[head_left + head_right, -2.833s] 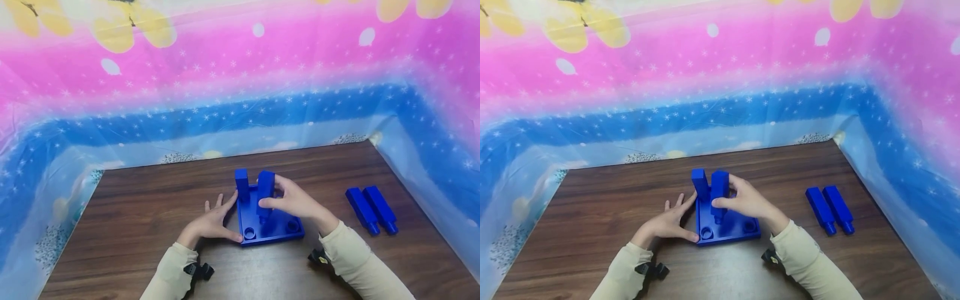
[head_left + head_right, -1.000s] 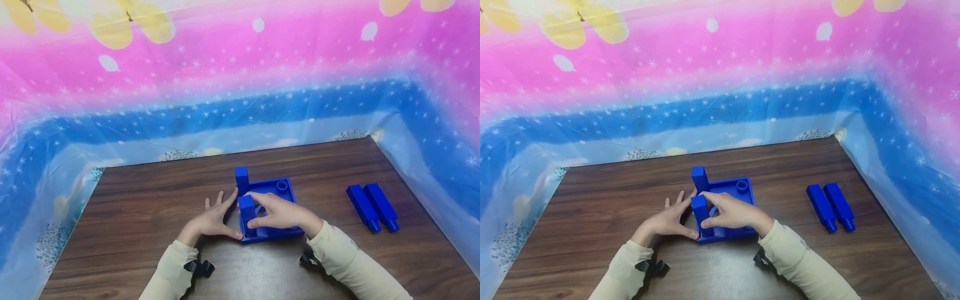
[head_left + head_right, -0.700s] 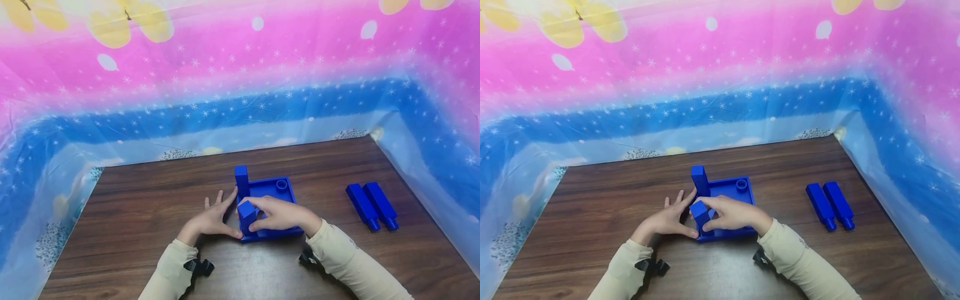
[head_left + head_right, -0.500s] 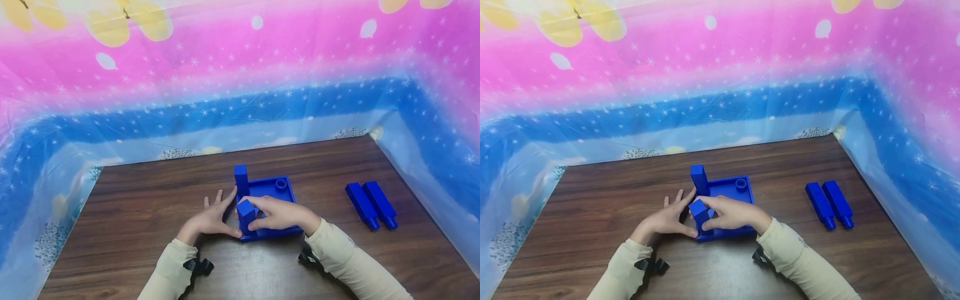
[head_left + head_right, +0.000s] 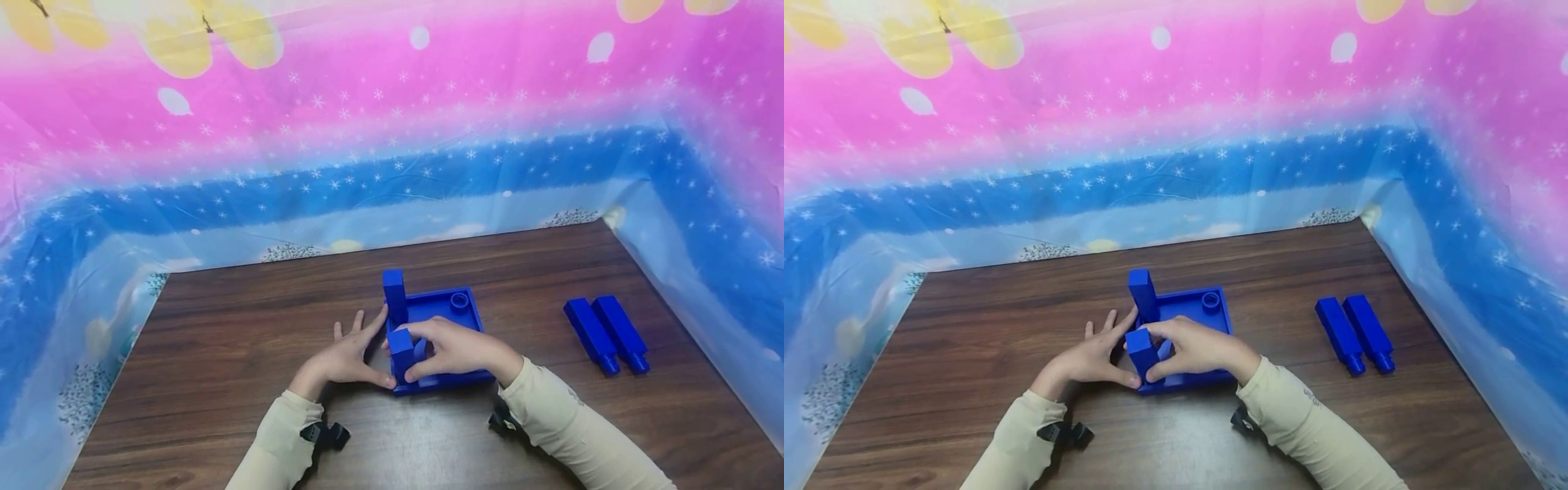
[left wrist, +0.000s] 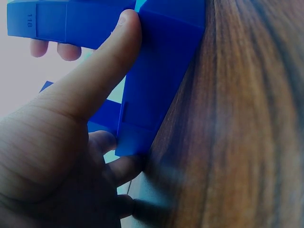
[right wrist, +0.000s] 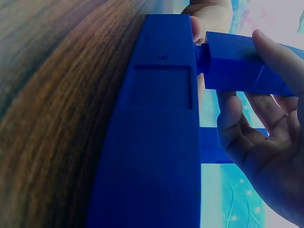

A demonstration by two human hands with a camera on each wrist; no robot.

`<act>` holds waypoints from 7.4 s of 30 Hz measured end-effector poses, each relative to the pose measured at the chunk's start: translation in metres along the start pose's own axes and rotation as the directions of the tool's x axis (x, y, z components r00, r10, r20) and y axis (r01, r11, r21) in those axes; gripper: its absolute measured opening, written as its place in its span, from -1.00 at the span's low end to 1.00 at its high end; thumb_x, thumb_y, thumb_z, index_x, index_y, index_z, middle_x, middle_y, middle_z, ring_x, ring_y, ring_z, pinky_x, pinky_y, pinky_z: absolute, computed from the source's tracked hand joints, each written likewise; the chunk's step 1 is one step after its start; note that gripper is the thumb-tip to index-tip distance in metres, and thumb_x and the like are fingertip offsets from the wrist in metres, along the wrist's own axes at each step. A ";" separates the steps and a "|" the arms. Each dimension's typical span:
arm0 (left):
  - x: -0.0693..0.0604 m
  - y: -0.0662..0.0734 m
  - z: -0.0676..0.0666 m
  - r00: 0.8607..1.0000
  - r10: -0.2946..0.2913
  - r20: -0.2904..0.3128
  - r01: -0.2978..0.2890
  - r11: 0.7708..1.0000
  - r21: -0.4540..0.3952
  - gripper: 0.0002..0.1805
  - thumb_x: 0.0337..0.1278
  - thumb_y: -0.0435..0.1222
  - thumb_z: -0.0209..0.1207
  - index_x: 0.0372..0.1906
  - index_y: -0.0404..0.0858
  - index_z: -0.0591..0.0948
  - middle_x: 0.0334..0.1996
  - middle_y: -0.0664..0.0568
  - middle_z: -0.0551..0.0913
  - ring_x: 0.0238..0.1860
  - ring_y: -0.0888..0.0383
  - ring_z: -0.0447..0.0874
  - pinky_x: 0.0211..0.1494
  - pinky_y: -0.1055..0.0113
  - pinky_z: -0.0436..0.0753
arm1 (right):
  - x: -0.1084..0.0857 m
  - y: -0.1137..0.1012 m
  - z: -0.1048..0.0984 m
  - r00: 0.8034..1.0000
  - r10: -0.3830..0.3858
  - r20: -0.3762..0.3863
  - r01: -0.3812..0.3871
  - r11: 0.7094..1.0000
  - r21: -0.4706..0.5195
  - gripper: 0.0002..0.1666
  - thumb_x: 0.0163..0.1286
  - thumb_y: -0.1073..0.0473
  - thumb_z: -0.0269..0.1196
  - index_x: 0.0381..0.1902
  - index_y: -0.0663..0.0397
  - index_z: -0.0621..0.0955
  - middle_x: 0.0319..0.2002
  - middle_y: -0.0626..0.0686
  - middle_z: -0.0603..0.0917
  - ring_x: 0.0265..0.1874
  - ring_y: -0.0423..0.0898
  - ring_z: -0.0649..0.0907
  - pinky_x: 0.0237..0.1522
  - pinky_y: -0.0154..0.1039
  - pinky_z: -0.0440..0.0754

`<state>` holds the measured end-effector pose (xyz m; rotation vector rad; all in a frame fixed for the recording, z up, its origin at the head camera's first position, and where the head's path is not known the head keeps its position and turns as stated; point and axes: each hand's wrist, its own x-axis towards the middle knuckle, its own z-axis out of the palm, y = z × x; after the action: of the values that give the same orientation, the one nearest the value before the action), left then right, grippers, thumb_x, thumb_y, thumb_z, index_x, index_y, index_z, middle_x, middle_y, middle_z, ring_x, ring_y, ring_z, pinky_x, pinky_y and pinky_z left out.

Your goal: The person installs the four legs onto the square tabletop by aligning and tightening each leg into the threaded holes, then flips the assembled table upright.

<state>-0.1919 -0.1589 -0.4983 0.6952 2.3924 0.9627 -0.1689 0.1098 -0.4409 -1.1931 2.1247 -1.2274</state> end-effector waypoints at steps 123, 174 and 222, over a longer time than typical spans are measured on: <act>-0.009 0.020 -0.007 1.000 0.006 0.018 -0.006 1.000 0.019 0.51 -0.12 0.33 0.53 0.75 0.00 -0.20 0.73 -0.11 -0.18 0.65 -0.31 -0.59 0.47 -0.38 -0.68 | -0.002 -0.001 0.001 0.994 -0.025 -0.107 0.011 0.992 -0.127 -0.43 0.28 0.17 0.57 0.22 0.07 0.65 -0.10 -0.17 0.75 -0.14 -0.25 0.72 -0.04 -0.23 0.73; -0.007 0.025 -0.007 0.999 -0.032 0.037 0.030 0.998 0.055 0.51 -0.09 0.10 0.63 0.75 -0.05 -0.22 0.72 -0.09 -0.16 0.65 -0.25 -0.61 0.49 -0.36 -0.66 | -0.006 -0.005 -0.009 0.998 -0.058 -0.020 0.055 0.990 -0.130 -0.56 0.47 0.29 0.38 0.25 0.19 0.58 0.10 0.03 0.71 0.06 -0.15 0.69 0.05 -0.24 0.72; -0.006 0.022 -0.003 0.999 -0.032 0.034 0.030 0.998 0.046 0.49 -0.06 0.10 0.62 0.75 -0.06 -0.22 0.72 -0.12 -0.13 0.65 -0.27 -0.60 0.48 -0.40 -0.65 | -0.002 -0.002 0.007 0.995 -0.006 -0.099 -0.016 0.975 -0.223 -0.42 0.33 0.01 0.54 0.20 0.07 0.61 -0.05 -0.12 0.70 -0.16 -0.32 0.67 -0.08 -0.30 0.71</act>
<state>-0.1827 -0.1503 -0.4789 0.6838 2.3943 0.8786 -0.1617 0.1077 -0.4429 -1.2398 2.3894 -1.0883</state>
